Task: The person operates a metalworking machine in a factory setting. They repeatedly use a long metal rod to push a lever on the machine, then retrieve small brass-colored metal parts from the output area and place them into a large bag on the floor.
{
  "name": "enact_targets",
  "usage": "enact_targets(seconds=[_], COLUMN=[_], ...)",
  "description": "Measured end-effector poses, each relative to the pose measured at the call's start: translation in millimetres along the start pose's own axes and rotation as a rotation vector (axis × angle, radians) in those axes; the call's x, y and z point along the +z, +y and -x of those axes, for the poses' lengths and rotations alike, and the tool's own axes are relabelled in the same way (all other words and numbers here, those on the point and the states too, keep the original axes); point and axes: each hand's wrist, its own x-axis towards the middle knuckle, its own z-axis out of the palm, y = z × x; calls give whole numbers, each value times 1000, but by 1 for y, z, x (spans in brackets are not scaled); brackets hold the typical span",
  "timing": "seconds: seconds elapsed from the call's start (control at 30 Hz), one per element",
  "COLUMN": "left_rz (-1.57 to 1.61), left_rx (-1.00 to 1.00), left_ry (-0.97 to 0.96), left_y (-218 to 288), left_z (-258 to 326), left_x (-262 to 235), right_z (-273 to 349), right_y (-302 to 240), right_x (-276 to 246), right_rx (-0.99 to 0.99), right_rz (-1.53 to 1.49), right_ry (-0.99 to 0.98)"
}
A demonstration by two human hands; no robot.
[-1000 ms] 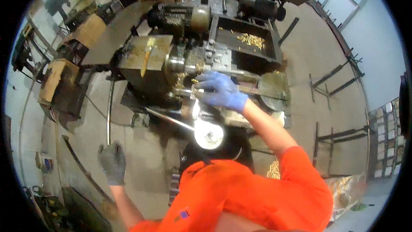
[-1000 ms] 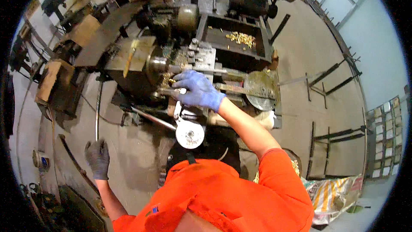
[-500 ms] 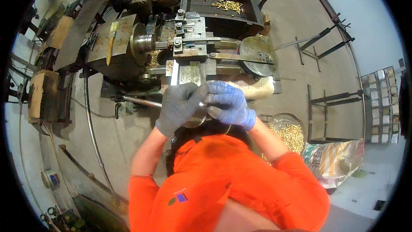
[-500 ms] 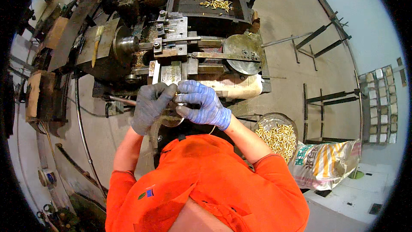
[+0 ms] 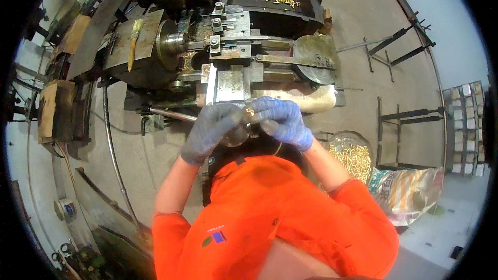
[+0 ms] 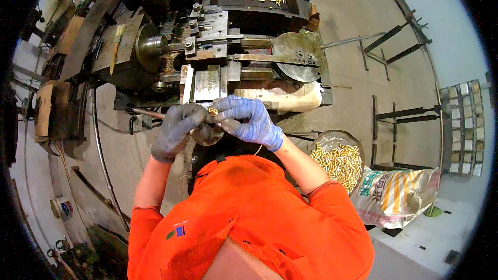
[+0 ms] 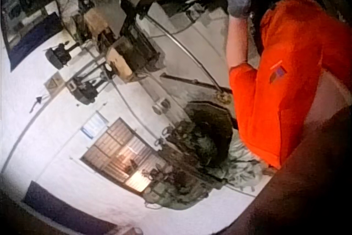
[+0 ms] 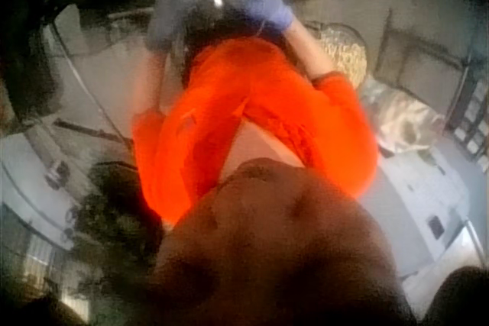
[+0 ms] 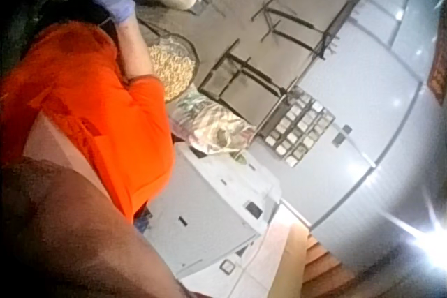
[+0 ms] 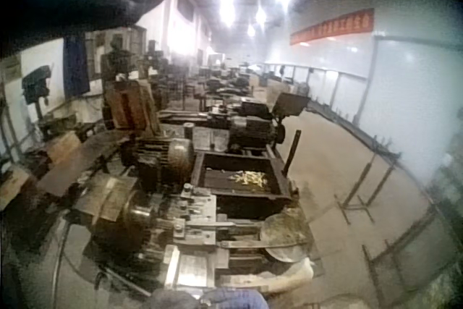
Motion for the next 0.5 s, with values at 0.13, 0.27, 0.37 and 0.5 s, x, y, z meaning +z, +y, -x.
enact_targets(seconds=[0.13, 0.27, 0.37, 0.5], left_rz=[54, 67, -138, -229], left_rx=[-65, -60, -47, 17], left_ry=[11, 11, 33, 67], left_y=[2, 4, 8, 10], left_z=[1, 1, -1, 0], left_x=[7, 9, 10, 13], right_z=[5, 8, 7, 5], right_y=[3, 5, 8, 10], right_x=[-1, -1, -2, -4], right_rx=[66, 111, 52, -32], right_rz=[-85, -125, -81, 11], right_ry=[19, 27, 14, 0])
